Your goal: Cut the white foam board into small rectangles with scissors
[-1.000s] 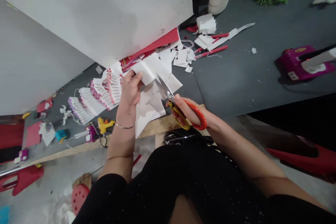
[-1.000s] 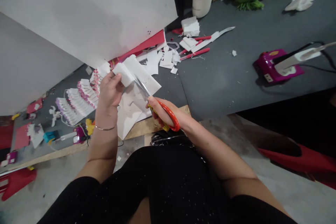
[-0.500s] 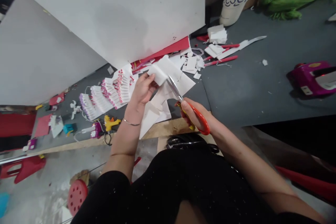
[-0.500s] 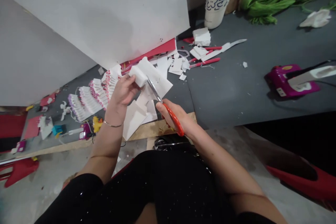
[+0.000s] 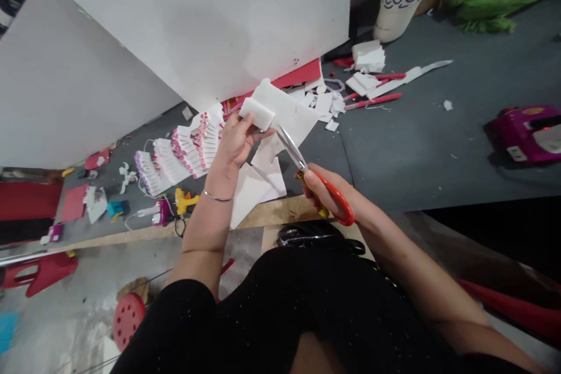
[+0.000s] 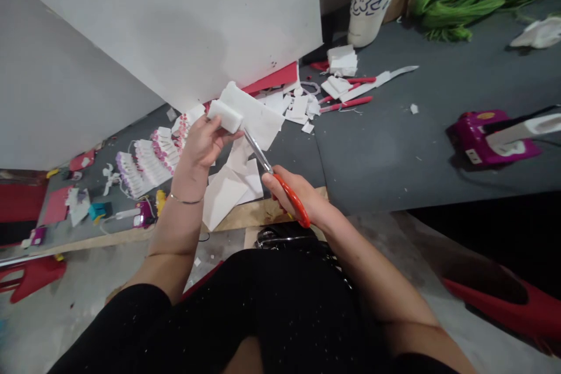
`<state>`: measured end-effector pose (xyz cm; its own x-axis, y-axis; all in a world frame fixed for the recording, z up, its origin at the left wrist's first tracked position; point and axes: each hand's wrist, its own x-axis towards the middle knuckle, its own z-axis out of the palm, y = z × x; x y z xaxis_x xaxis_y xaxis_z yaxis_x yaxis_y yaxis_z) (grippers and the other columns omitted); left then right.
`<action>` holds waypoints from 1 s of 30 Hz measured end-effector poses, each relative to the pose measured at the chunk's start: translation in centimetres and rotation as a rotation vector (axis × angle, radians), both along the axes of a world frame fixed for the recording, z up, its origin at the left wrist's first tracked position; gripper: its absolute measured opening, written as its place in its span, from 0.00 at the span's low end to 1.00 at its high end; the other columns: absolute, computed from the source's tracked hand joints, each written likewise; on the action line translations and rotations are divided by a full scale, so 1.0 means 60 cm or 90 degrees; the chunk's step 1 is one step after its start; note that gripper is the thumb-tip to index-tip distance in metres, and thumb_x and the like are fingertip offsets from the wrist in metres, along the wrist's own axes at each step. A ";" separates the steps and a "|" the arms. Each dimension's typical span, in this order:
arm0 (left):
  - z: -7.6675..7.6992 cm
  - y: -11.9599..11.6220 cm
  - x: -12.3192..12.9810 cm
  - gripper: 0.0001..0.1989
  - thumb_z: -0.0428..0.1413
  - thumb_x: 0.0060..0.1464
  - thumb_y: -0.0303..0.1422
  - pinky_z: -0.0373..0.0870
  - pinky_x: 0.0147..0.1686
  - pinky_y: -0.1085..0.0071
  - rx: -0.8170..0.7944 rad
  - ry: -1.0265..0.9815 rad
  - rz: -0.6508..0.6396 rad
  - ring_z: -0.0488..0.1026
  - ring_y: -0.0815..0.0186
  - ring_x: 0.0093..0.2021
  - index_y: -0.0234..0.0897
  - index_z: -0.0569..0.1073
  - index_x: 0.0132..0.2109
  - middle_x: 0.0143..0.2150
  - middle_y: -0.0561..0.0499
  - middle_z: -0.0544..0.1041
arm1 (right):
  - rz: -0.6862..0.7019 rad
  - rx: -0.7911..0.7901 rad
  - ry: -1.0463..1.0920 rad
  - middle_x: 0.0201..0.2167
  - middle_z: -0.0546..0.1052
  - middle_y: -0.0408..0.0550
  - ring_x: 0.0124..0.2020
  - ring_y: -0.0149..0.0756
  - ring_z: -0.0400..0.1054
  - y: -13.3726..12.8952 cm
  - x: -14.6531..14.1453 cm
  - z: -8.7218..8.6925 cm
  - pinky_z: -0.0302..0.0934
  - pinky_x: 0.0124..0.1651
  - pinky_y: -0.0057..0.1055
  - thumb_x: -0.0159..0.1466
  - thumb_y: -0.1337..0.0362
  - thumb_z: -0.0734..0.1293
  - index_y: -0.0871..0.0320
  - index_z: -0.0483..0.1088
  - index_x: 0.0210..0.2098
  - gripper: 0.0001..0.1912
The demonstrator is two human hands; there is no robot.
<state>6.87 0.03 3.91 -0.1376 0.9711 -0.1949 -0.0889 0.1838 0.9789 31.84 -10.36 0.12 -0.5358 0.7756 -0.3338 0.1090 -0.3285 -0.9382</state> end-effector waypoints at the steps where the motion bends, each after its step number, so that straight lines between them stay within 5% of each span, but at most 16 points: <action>1: 0.001 0.000 0.001 0.13 0.71 0.60 0.38 0.90 0.47 0.54 -0.003 -0.001 -0.014 0.84 0.50 0.53 0.40 0.77 0.45 0.46 0.42 0.84 | 0.001 -0.003 -0.001 0.29 0.71 0.40 0.23 0.29 0.65 0.003 0.000 0.005 0.64 0.25 0.30 0.68 0.23 0.57 0.53 0.66 0.40 0.38; 7: 0.009 0.003 0.004 0.09 0.68 0.62 0.37 0.90 0.43 0.57 -0.026 0.002 -0.066 0.85 0.51 0.51 0.39 0.80 0.46 0.46 0.42 0.85 | -0.008 -0.015 0.013 0.29 0.71 0.41 0.23 0.28 0.64 0.021 0.004 0.022 0.60 0.22 0.28 0.70 0.26 0.59 0.53 0.67 0.41 0.35; 15: 0.008 0.001 0.012 0.05 0.60 0.68 0.29 0.90 0.40 0.62 -0.069 -0.038 -0.050 0.85 0.57 0.45 0.36 0.82 0.44 0.46 0.41 0.86 | -0.032 -0.075 0.081 0.26 0.70 0.39 0.19 0.26 0.62 0.016 0.000 -0.001 0.61 0.20 0.27 0.71 0.28 0.60 0.54 0.72 0.43 0.34; 23: -0.009 0.015 0.010 0.09 0.68 0.62 0.39 0.91 0.43 0.60 -0.041 -0.013 -0.072 0.85 0.54 0.48 0.39 0.80 0.41 0.42 0.43 0.86 | -0.057 -0.025 0.007 0.26 0.71 0.40 0.21 0.28 0.65 0.013 0.000 0.021 0.62 0.21 0.27 0.73 0.30 0.60 0.54 0.69 0.41 0.32; 30: -0.009 0.013 0.017 0.11 0.70 0.59 0.38 0.90 0.44 0.57 -0.043 -0.010 -0.054 0.83 0.51 0.55 0.42 0.79 0.45 0.48 0.44 0.86 | -0.068 -0.075 0.113 0.27 0.71 0.40 0.19 0.26 0.62 0.015 -0.007 -0.008 0.60 0.20 0.26 0.71 0.28 0.59 0.53 0.72 0.44 0.34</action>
<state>7.90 0.80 3.34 -0.0516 0.9638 -0.2616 -0.0857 0.2567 0.9627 31.45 -9.45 -0.37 -0.5111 0.7922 -0.3335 -0.0955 -0.4379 -0.8939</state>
